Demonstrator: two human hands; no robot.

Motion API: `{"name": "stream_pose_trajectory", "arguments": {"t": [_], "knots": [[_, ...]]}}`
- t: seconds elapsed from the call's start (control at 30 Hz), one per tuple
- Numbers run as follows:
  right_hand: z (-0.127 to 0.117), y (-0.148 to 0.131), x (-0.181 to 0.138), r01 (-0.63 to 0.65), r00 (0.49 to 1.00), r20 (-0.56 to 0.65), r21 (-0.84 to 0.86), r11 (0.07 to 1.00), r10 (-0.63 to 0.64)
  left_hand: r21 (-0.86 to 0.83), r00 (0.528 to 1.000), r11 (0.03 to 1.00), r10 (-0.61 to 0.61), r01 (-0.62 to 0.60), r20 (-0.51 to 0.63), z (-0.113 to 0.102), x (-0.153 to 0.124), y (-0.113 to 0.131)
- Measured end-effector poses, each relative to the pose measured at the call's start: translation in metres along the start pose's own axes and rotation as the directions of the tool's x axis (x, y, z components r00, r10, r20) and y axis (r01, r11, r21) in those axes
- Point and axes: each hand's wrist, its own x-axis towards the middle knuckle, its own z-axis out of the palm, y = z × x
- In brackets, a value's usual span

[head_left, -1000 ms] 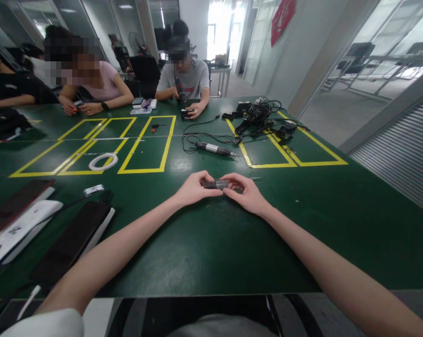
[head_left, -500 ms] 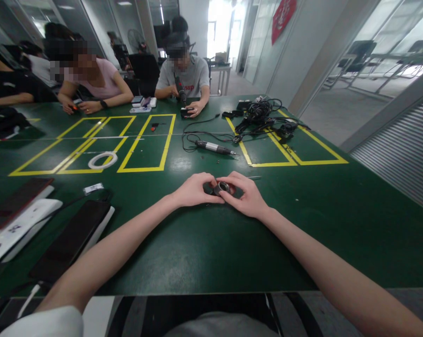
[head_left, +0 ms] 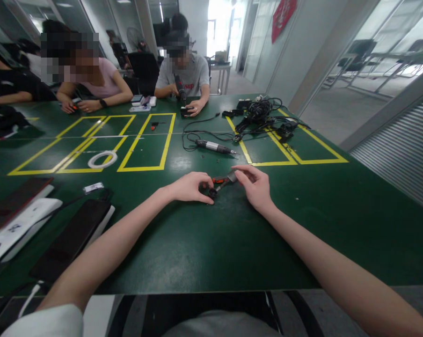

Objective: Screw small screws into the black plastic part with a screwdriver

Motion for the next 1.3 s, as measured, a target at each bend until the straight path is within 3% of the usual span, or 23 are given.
{"name": "stream_pose_trajectory", "arguments": {"t": [0.1, 0.2, 0.4, 0.5, 0.6, 0.67, 0.73, 0.83, 0.9, 1.03, 1.3], "knots": [[0.0, 0.007, 0.006, -0.132, 0.984, -0.094, 0.169, 0.977, 0.149, -0.078, 0.998, 0.996, -0.032, 0.037, 0.063, -0.008, -0.001, -0.001], [-0.002, 0.014, 0.012, -0.217, 0.96, -0.095, 0.345, 0.913, 0.264, -0.233, 0.992, 0.967, -0.08, 0.101, 0.099, -0.013, -0.001, -0.004], [-0.008, 0.015, 0.014, -0.389, 0.915, 0.124, 0.53, 0.753, 0.385, -0.256, 0.956, 0.951, -0.225, 0.174, -0.187, -0.006, 0.003, -0.022], [-0.004, 0.008, 0.009, -0.4, 0.915, 0.173, 0.493, 0.772, 0.364, -0.238, 0.931, 0.956, -0.234, 0.169, -0.28, 0.0, 0.003, -0.033], [0.0, 0.003, 0.003, -0.298, 0.946, 0.207, 0.26, 0.918, 0.249, -0.23, 0.924, 0.959, -0.232, 0.165, -0.303, 0.002, 0.004, -0.038], [0.0, 0.001, 0.0, -0.146, 0.958, 0.252, 0.029, 0.989, 0.135, -0.198, 0.938, 0.972, -0.184, 0.129, -0.294, 0.002, 0.004, -0.037], [-0.003, 0.001, -0.001, 0.032, 0.945, 0.327, -0.188, 0.982, 0.032, -0.164, 0.959, 0.985, -0.096, 0.053, -0.268, 0.004, 0.003, -0.032], [-0.009, 0.002, 0.0, 0.247, 0.892, 0.449, -0.405, 0.88, -0.044, -0.14, 0.982, 0.989, 0.019, -0.046, -0.19, 0.009, 0.003, -0.023], [-0.01, 0.003, 0.001, 0.321, 0.858, 0.511, -0.455, 0.831, -0.051, -0.083, 0.992, 0.996, 0.033, -0.043, -0.125, 0.013, 0.003, -0.018], [-0.009, 0.007, 0.001, 0.355, 0.819, 0.572, -0.427, 0.831, -0.056, 0.105, 0.998, 0.994, 0.028, -0.022, -0.055, 0.018, 0.003, -0.014], [-0.009, 0.007, -0.001, 0.345, 0.829, 0.554, -0.401, 0.849, -0.075, 0.292, 0.987, 0.955, 0.092, -0.05, -0.129, 0.019, 0.004, -0.018]]}}
